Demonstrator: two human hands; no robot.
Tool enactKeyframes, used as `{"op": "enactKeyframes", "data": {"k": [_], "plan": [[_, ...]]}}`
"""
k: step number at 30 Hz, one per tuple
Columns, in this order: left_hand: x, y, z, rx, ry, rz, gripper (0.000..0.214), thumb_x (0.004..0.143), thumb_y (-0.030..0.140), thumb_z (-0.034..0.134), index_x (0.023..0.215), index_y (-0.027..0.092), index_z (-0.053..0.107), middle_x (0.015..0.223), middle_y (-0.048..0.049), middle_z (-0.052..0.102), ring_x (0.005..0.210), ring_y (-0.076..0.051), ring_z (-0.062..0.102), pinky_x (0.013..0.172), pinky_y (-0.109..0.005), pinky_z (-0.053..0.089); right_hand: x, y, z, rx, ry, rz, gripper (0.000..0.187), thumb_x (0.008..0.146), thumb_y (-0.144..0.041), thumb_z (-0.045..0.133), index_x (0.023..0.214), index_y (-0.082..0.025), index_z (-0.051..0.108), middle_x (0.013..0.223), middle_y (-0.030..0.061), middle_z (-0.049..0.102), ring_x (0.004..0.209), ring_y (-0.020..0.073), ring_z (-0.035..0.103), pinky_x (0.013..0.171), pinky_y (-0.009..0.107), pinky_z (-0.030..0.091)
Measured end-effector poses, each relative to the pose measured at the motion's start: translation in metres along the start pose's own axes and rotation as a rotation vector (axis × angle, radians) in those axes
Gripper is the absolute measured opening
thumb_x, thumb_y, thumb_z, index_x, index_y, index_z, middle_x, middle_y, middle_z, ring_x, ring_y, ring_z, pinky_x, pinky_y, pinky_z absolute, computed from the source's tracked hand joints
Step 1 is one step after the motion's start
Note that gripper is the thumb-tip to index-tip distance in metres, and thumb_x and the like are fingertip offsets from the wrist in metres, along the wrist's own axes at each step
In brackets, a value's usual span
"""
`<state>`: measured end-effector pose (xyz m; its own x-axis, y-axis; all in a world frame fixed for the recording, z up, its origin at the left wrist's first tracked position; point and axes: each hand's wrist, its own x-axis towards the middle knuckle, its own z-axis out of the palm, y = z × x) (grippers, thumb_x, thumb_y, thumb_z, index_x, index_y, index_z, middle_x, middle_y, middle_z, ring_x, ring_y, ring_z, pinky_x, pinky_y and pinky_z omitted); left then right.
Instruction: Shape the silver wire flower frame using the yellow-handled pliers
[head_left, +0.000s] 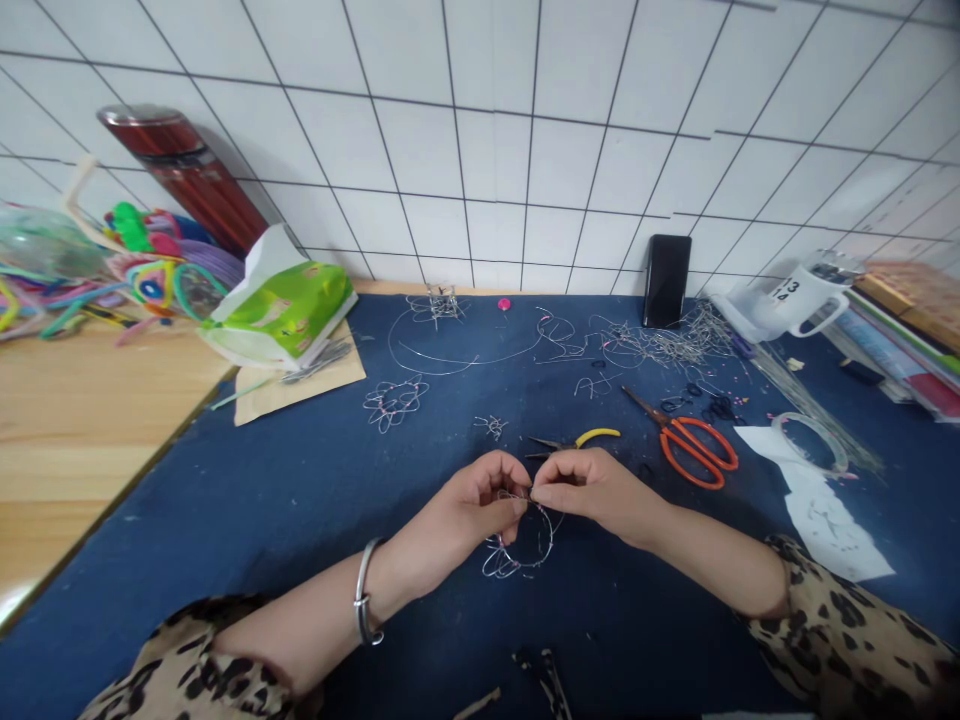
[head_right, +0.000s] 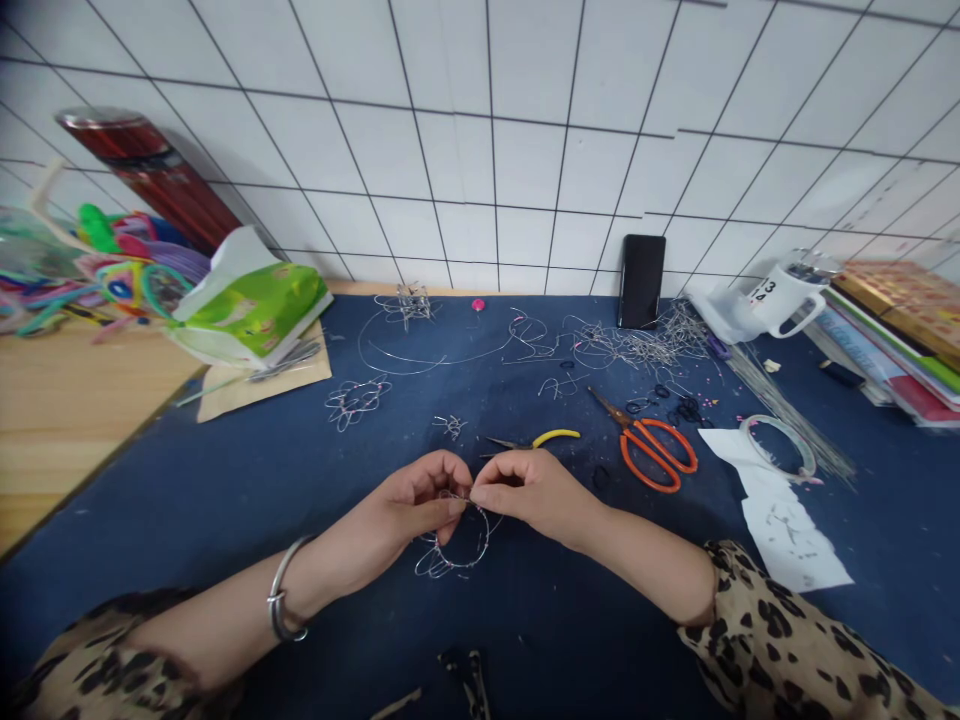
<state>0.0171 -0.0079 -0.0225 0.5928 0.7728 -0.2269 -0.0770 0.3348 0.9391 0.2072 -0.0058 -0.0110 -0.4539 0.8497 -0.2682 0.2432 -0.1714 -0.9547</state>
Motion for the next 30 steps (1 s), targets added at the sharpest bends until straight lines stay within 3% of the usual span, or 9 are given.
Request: {"op": "enactKeyframes", "data": {"k": [30], "plan": [[-0.001, 0.009, 0.002, 0.012, -0.015, -0.048, 0.008, 0.080, 0.014, 0.052, 0.088, 0.015, 0.051, 0.073, 0.0011, 0.053, 0.055, -0.008, 0.049, 0.057, -0.024, 0.039, 0.000, 0.002, -0.002, -0.014, 0.002, -0.061, 0.013, 0.079, -0.028, 0.057, 0.078, -0.017, 0.062, 0.075, -0.0014, 0.057, 0.068, 0.0088, 0.048, 0.064, 0.022, 0.038]]}}
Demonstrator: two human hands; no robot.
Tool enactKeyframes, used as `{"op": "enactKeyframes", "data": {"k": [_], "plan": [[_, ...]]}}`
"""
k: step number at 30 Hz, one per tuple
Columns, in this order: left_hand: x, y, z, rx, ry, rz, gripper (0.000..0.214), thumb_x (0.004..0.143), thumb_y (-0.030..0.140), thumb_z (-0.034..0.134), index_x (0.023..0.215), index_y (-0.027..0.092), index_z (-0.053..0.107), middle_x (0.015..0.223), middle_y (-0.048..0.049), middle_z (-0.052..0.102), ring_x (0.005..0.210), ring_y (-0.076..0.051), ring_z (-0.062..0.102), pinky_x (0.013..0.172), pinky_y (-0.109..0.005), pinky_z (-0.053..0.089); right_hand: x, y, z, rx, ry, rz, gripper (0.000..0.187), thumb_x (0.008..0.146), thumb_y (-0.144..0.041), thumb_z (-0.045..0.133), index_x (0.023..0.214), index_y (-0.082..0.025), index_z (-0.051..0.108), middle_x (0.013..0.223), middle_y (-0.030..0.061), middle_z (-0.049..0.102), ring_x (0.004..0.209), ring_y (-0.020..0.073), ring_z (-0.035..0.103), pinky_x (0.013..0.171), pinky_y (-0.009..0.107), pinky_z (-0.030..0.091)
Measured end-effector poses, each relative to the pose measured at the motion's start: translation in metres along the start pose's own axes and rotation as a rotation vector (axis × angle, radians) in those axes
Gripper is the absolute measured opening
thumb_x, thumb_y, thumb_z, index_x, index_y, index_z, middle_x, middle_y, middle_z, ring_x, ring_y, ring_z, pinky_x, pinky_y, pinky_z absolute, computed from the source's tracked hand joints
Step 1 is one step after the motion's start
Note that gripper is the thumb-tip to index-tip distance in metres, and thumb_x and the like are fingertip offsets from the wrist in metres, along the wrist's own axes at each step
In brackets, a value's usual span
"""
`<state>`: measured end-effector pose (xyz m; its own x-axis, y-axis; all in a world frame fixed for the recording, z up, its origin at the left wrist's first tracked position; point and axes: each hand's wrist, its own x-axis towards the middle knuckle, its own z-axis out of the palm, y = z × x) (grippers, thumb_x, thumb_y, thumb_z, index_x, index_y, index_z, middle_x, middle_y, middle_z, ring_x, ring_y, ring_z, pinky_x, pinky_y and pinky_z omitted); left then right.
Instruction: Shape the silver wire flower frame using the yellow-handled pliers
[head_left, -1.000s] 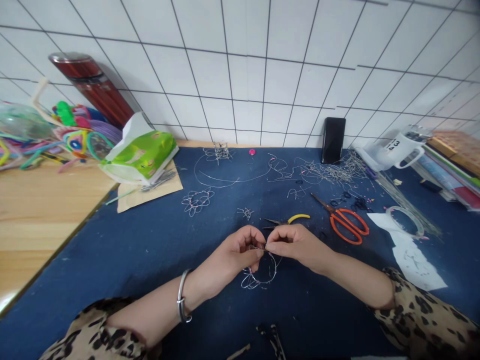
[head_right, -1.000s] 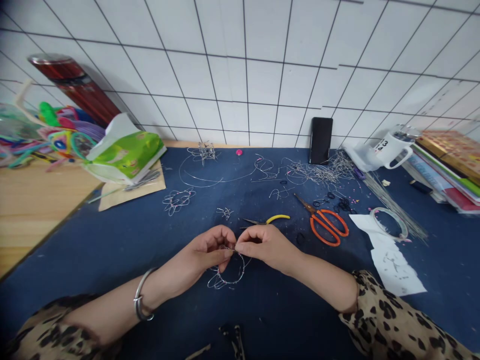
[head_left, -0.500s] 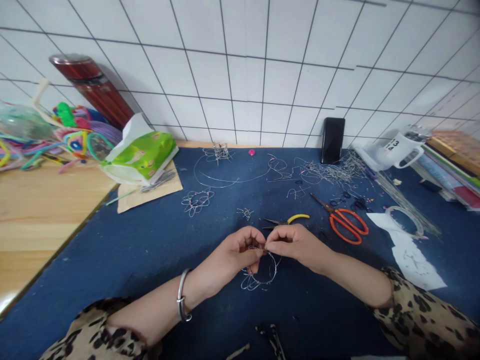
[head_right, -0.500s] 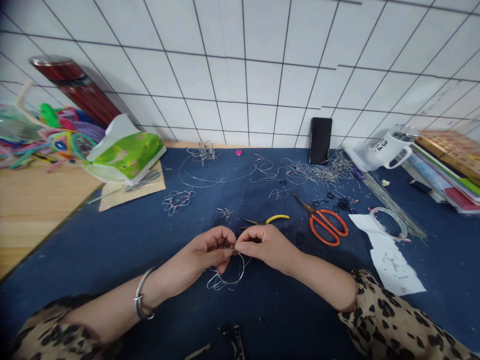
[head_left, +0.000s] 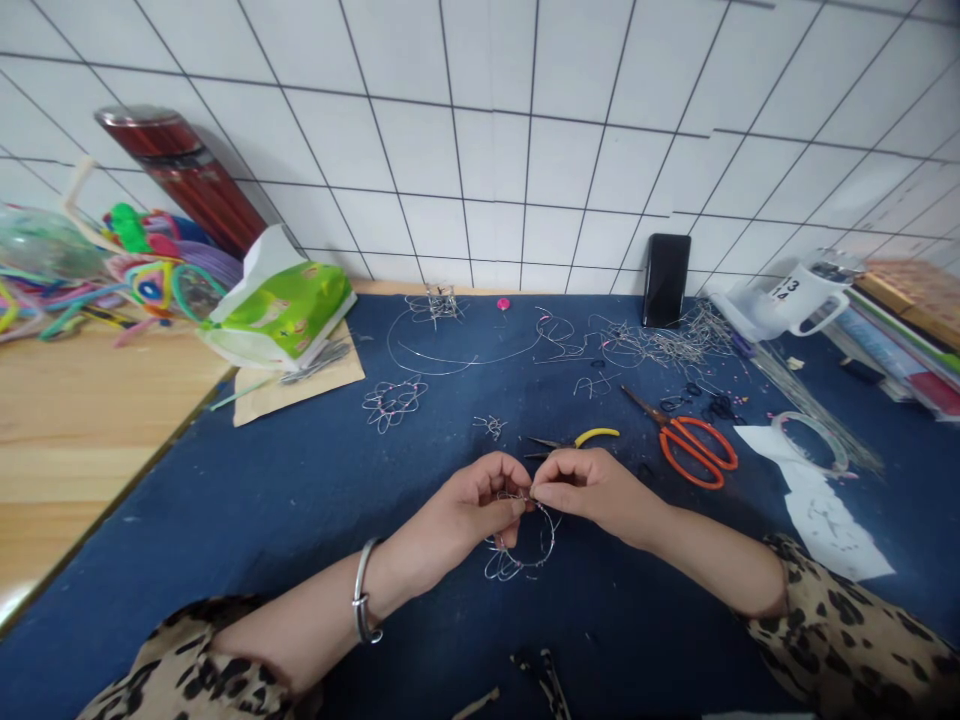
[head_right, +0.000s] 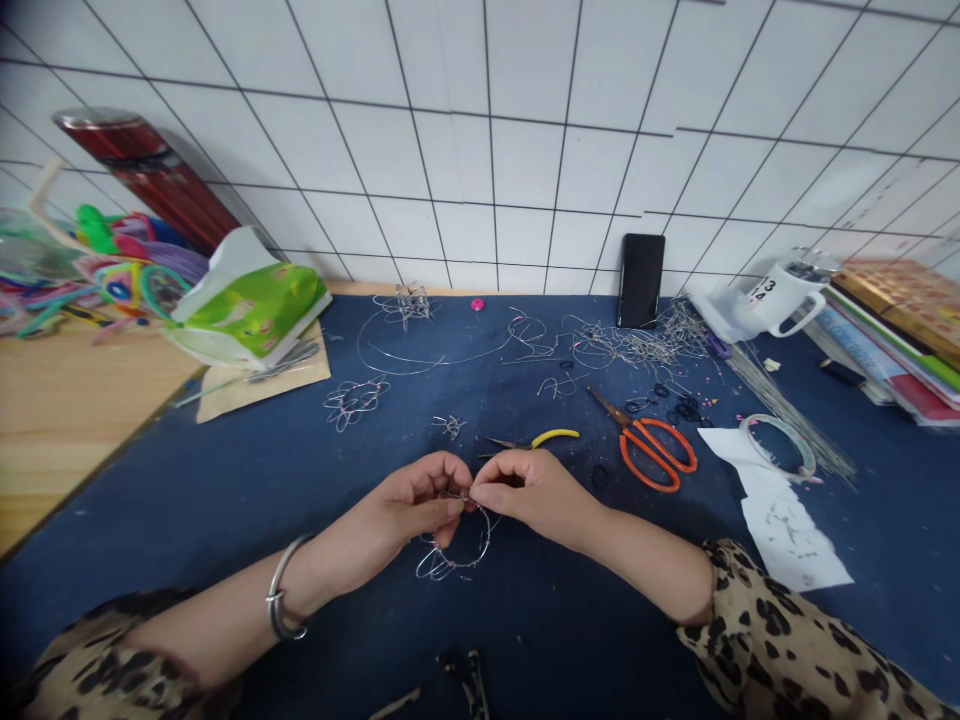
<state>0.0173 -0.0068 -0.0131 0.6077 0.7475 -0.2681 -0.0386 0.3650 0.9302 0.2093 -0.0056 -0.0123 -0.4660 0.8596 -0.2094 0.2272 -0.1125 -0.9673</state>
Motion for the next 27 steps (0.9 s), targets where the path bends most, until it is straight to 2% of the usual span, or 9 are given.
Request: {"op": "enactKeyframes", "data": {"k": [7, 21, 27], "plan": [[-0.0003, -0.0040, -0.0008, 0.012, -0.004, 0.011, 0.010, 0.080, 0.012, 0.051, 0.090, 0.016, 0.052, 0.068, 0.0022, 0.052, 0.057, -0.009, 0.049, 0.058, -0.025, 0.040, 0.0000, 0.0011, -0.0002, -0.023, 0.000, 0.022, 0.014, 0.078, -0.030, 0.057, 0.078, -0.017, 0.062, 0.073, -0.0018, 0.055, 0.066, 0.0086, 0.046, 0.063, 0.022, 0.037], [0.0017, -0.0075, -0.0022, 0.018, 0.019, 0.011, 0.007, 0.081, 0.013, 0.051, 0.088, 0.016, 0.052, 0.064, 0.0029, 0.052, 0.054, -0.009, 0.048, 0.056, -0.025, 0.039, -0.0011, 0.0018, 0.0007, -0.121, 0.049, -0.044, 0.011, 0.079, -0.025, 0.055, 0.082, -0.018, 0.062, 0.079, -0.0004, 0.055, 0.070, 0.0099, 0.050, 0.065, 0.024, 0.041], [0.0011, -0.0085, -0.0022, -0.002, 0.036, 0.004, 0.005, 0.081, 0.015, 0.054, 0.086, 0.015, 0.052, 0.064, 0.0030, 0.052, 0.053, -0.008, 0.047, 0.055, -0.024, 0.038, -0.0029, -0.0065, 0.0032, -0.265, 0.096, -0.113, 0.008, 0.079, -0.022, 0.055, 0.079, -0.018, 0.061, 0.076, -0.0006, 0.053, 0.068, 0.0094, 0.050, 0.062, 0.022, 0.041]]}}
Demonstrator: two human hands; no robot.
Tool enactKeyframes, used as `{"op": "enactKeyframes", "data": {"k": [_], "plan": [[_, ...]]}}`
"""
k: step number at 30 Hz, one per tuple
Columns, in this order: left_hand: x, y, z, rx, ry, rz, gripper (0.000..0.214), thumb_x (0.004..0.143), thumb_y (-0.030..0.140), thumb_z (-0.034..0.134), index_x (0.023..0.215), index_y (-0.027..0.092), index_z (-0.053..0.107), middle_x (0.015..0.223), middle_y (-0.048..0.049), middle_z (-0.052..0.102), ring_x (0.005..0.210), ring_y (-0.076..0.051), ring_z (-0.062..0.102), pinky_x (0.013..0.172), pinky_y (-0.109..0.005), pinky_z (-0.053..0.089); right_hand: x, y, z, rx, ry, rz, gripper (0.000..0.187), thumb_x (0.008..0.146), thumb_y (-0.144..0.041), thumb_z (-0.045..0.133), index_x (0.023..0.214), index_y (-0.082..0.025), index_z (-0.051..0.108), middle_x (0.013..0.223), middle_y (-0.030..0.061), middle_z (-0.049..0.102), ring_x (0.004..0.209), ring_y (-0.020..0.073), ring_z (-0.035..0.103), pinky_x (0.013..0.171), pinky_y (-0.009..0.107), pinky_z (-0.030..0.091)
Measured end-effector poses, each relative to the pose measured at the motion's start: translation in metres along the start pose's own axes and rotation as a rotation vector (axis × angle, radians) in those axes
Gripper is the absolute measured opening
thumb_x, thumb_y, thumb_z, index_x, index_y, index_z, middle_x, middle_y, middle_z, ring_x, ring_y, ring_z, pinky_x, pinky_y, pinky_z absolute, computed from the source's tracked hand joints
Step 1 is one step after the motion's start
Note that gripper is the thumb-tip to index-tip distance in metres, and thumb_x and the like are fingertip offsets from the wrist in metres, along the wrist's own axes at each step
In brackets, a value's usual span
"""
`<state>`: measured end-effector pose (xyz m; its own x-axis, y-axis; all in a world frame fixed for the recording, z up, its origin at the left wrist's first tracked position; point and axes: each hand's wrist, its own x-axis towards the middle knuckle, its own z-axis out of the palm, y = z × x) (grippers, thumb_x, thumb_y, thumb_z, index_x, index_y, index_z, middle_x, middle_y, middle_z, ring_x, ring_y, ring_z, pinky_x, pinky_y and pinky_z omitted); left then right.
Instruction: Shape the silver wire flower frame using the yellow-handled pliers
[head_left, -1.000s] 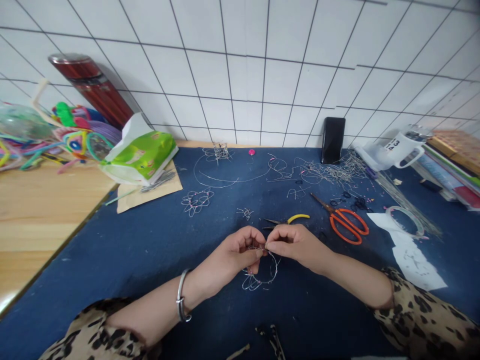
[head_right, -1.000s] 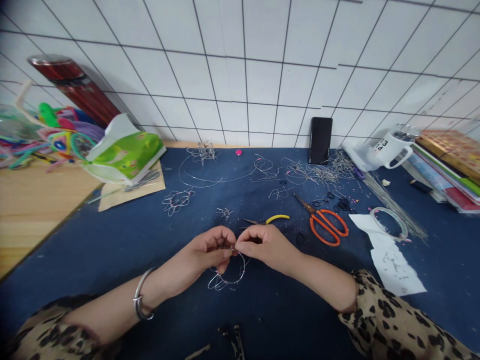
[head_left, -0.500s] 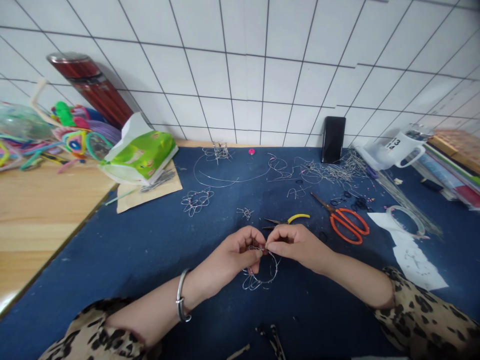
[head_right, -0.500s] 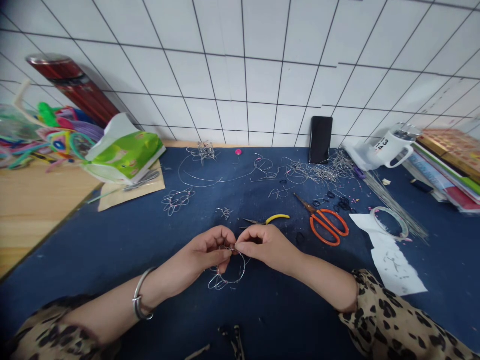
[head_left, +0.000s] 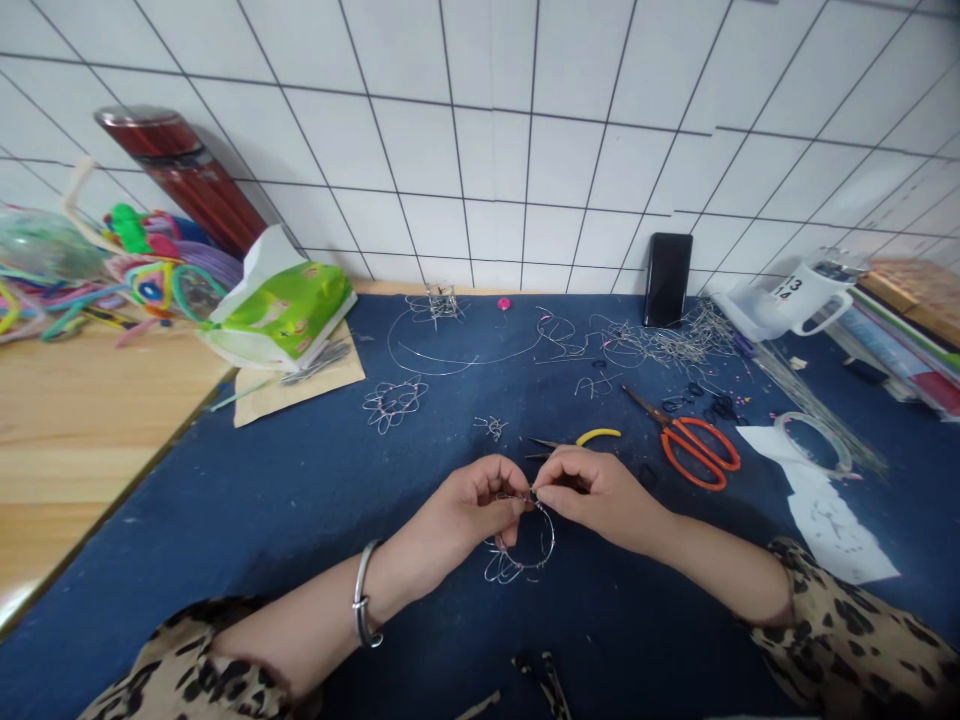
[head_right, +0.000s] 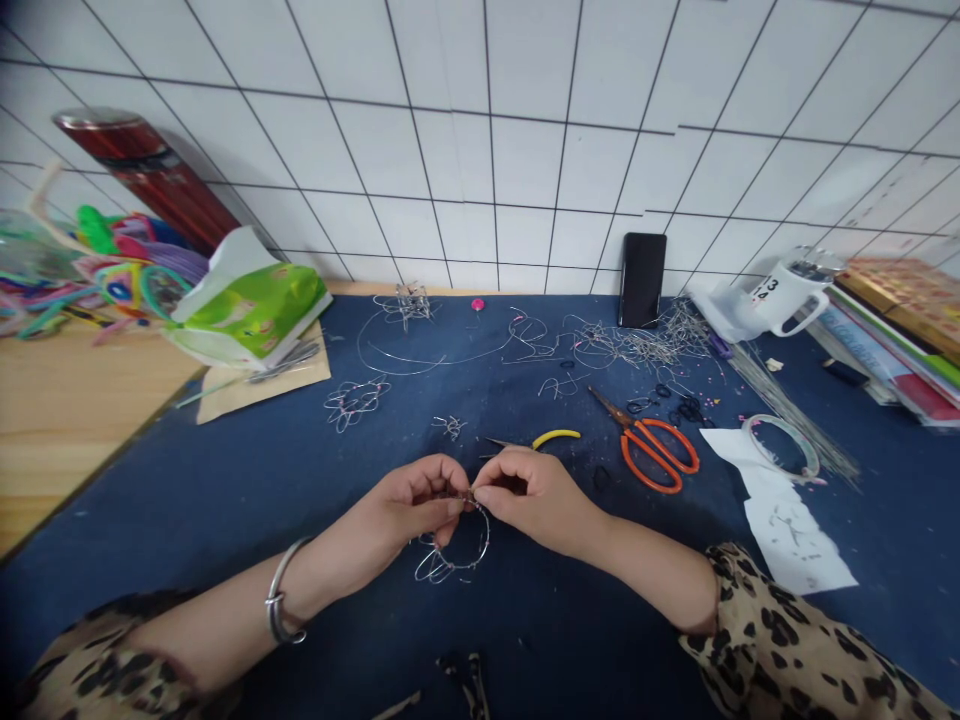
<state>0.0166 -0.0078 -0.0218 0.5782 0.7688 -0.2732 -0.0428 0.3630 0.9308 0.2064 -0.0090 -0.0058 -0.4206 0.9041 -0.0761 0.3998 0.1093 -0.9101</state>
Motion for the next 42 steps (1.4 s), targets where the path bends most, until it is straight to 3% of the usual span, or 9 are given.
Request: {"op": "enactKeyframes", "data": {"k": [4, 6, 10, 16, 20, 27, 35, 38, 42], "plan": [[-0.001, 0.003, 0.000, 0.000, 0.007, -0.001, 0.005, 0.081, 0.015, 0.054, 0.086, 0.015, 0.051, 0.066, 0.0028, 0.053, 0.053, -0.007, 0.047, 0.056, -0.023, 0.037, -0.003, 0.001, -0.014, -0.243, 0.055, -0.113, 0.010, 0.082, -0.022, 0.050, 0.083, -0.019, 0.060, 0.079, 0.0005, 0.055, 0.071, 0.0106, 0.051, 0.067, 0.024, 0.043], [-0.002, 0.004, -0.001, 0.009, 0.016, 0.003, 0.004, 0.082, 0.015, 0.054, 0.085, 0.015, 0.051, 0.066, 0.0029, 0.053, 0.053, -0.007, 0.047, 0.056, -0.023, 0.036, -0.005, 0.008, -0.025, -0.502, 0.110, -0.204, 0.015, 0.082, -0.024, 0.052, 0.093, -0.019, 0.060, 0.093, 0.0042, 0.057, 0.090, 0.0159, 0.052, 0.083, 0.032, 0.041], [-0.002, 0.003, -0.003, 0.008, 0.034, 0.009, 0.003, 0.083, 0.016, 0.053, 0.085, 0.015, 0.052, 0.067, 0.0023, 0.053, 0.053, -0.007, 0.047, 0.056, -0.023, 0.036, -0.013, 0.027, -0.044, -0.998, 0.065, -0.158, 0.058, 0.072, -0.047, 0.061, 0.122, -0.020, 0.047, 0.125, 0.0139, 0.044, 0.117, 0.0339, 0.035, 0.091, 0.051, 0.034], [-0.003, 0.002, -0.004, -0.031, 0.039, 0.013, 0.002, 0.083, 0.015, 0.053, 0.085, 0.014, 0.053, 0.075, 0.0000, 0.057, 0.053, -0.006, 0.047, 0.056, -0.023, 0.035, -0.014, 0.041, -0.042, -1.245, -0.003, -0.169, 0.048, 0.085, -0.036, 0.046, 0.129, -0.019, 0.040, 0.119, 0.0145, 0.046, 0.109, 0.0304, 0.041, 0.085, 0.046, 0.038], [-0.002, 0.002, -0.005, -0.056, 0.035, 0.015, 0.002, 0.083, 0.014, 0.053, 0.085, 0.015, 0.053, 0.075, 0.0005, 0.056, 0.054, -0.006, 0.047, 0.056, -0.022, 0.035, -0.009, 0.040, -0.038, -1.272, 0.008, -0.191, 0.042, 0.084, -0.029, 0.045, 0.124, -0.017, 0.044, 0.104, 0.0132, 0.051, 0.095, 0.0268, 0.046, 0.077, 0.041, 0.040], [-0.002, 0.000, -0.006, -0.058, 0.038, 0.013, 0.005, 0.083, 0.011, 0.051, 0.086, 0.015, 0.053, 0.072, 0.0007, 0.056, 0.055, -0.006, 0.047, 0.056, -0.022, 0.034, -0.008, 0.043, -0.038, -1.147, 0.066, -0.174, 0.013, 0.083, -0.024, 0.049, 0.091, -0.015, 0.056, 0.090, 0.0088, 0.055, 0.086, 0.0209, 0.048, 0.075, 0.036, 0.040], [-0.002, 0.004, -0.003, -0.022, 0.075, 0.037, 0.005, 0.083, 0.010, 0.050, 0.085, 0.015, 0.051, 0.073, 0.0014, 0.055, 0.055, -0.006, 0.047, 0.056, -0.022, 0.034, -0.024, 0.021, -0.036, -0.867, 0.019, -0.252, 0.044, 0.084, -0.050, 0.044, 0.109, -0.014, 0.049, 0.095, 0.0095, 0.053, 0.083, 0.0206, 0.046, 0.071, 0.035, 0.043], [-0.001, 0.006, -0.002, 0.007, 0.096, 0.052, 0.006, 0.083, 0.009, 0.049, 0.084, 0.016, 0.049, 0.070, 0.0032, 0.052, 0.055, -0.006, 0.047, 0.056, -0.022, 0.036, -0.027, 0.012, -0.035, -0.881, -0.038, -0.314, 0.041, 0.085, -0.050, 0.043, 0.112, -0.019, 0.050, 0.093, 0.0078, 0.051, 0.082, 0.0203, 0.044, 0.073, 0.037, 0.041], [-0.001, 0.007, -0.001, 0.031, 0.085, 0.066, 0.007, 0.083, 0.010, 0.049, 0.086, 0.016, 0.046, 0.075, 0.0027, 0.052, 0.056, -0.006, 0.047, 0.056, -0.022, 0.038, -0.027, 0.011, -0.038, -0.929, 0.034, -0.334, 0.037, 0.086, -0.045, 0.044, 0.111, -0.019, 0.052, 0.091, 0.0080, 0.051, 0.080, 0.0191, 0.042, 0.071, 0.035, 0.039]]}}
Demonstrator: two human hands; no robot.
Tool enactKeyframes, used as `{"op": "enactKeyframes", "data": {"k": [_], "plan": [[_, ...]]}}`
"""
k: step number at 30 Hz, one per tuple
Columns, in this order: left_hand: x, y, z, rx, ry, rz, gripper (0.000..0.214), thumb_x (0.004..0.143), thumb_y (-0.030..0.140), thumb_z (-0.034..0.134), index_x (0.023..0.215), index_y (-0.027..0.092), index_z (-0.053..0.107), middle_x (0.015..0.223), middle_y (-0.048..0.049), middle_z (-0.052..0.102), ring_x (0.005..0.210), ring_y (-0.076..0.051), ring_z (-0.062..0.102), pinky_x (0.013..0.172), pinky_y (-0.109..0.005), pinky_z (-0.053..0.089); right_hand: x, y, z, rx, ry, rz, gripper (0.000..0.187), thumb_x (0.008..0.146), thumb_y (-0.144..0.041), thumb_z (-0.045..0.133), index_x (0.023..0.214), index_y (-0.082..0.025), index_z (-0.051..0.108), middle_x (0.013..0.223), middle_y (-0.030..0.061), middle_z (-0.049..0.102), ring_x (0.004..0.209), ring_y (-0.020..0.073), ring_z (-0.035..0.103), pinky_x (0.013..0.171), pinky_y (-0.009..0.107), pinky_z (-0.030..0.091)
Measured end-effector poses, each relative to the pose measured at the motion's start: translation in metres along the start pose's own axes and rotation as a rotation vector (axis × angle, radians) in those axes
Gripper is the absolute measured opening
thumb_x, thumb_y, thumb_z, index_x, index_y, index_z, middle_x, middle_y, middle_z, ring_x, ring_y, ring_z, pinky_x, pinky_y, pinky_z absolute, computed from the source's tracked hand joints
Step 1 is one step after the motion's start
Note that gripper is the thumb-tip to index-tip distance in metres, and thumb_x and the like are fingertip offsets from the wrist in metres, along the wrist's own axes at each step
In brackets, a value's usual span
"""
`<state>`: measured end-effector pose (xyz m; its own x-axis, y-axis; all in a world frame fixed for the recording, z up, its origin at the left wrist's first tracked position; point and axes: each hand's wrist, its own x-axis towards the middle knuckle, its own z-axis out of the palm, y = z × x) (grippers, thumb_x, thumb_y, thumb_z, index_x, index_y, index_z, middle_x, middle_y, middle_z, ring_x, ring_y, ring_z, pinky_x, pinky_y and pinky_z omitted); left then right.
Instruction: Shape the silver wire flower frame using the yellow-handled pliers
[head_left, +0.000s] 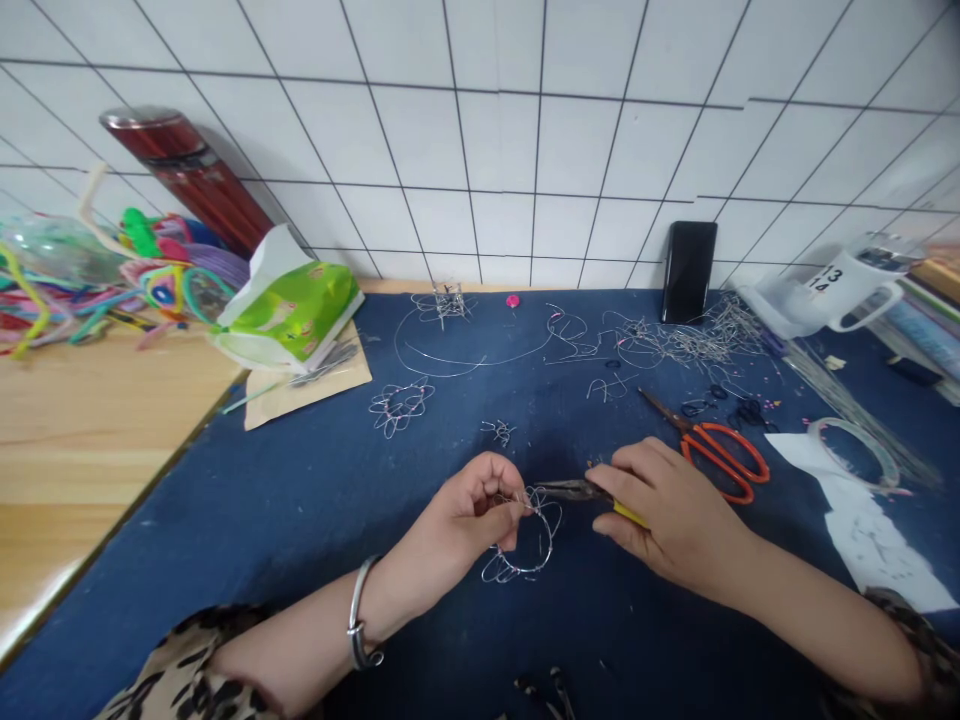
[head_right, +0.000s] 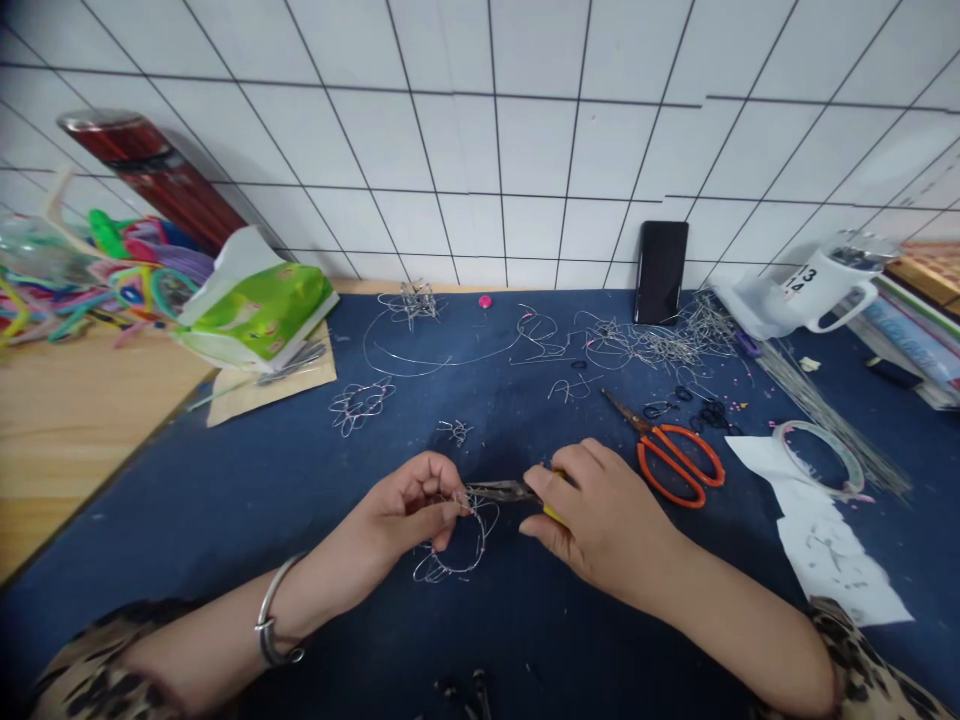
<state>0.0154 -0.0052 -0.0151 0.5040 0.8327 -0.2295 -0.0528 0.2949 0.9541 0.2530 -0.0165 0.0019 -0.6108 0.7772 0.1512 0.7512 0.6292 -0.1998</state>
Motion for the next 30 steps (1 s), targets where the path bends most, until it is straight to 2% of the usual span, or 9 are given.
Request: {"op": "enactKeyframes", "data": {"k": [6, 13, 30], "plan": [[-0.0007, 0.0010, 0.0005, 0.024, -0.059, -0.024, 0.012, 0.081, 0.008, 0.049, 0.087, 0.017, 0.043, 0.076, 0.0028, 0.053, 0.056, -0.006, 0.047, 0.055, -0.023, 0.036, 0.0006, 0.0038, 0.0028, -0.092, 0.014, -0.051, 0.033, 0.085, -0.043, 0.046, 0.106, -0.020, 0.055, 0.090, 0.0082, 0.051, 0.079, 0.0194, 0.041, 0.069, 0.035, 0.037], [-0.0013, -0.0006, -0.0011, 0.078, -0.083, -0.010, 0.014, 0.081, 0.005, 0.045, 0.088, 0.017, 0.045, 0.070, 0.0043, 0.050, 0.055, -0.007, 0.047, 0.055, -0.023, 0.034, 0.0014, 0.0005, 0.0035, -0.101, 0.005, -0.087, 0.030, 0.085, -0.041, 0.046, 0.104, -0.019, 0.055, 0.092, 0.0090, 0.052, 0.084, 0.0212, 0.043, 0.072, 0.037, 0.037], [0.0000, -0.0016, 0.0006, 0.135, -0.031, -0.019, 0.011, 0.081, 0.008, 0.047, 0.086, 0.017, 0.043, 0.067, 0.0047, 0.048, 0.054, -0.007, 0.046, 0.053, -0.022, 0.035, -0.0005, -0.0023, 0.0041, -0.105, 0.002, -0.082, 0.029, 0.086, -0.039, 0.046, 0.104, -0.019, 0.055, 0.091, 0.0088, 0.052, 0.084, 0.0205, 0.044, 0.072, 0.036, 0.038]]}}
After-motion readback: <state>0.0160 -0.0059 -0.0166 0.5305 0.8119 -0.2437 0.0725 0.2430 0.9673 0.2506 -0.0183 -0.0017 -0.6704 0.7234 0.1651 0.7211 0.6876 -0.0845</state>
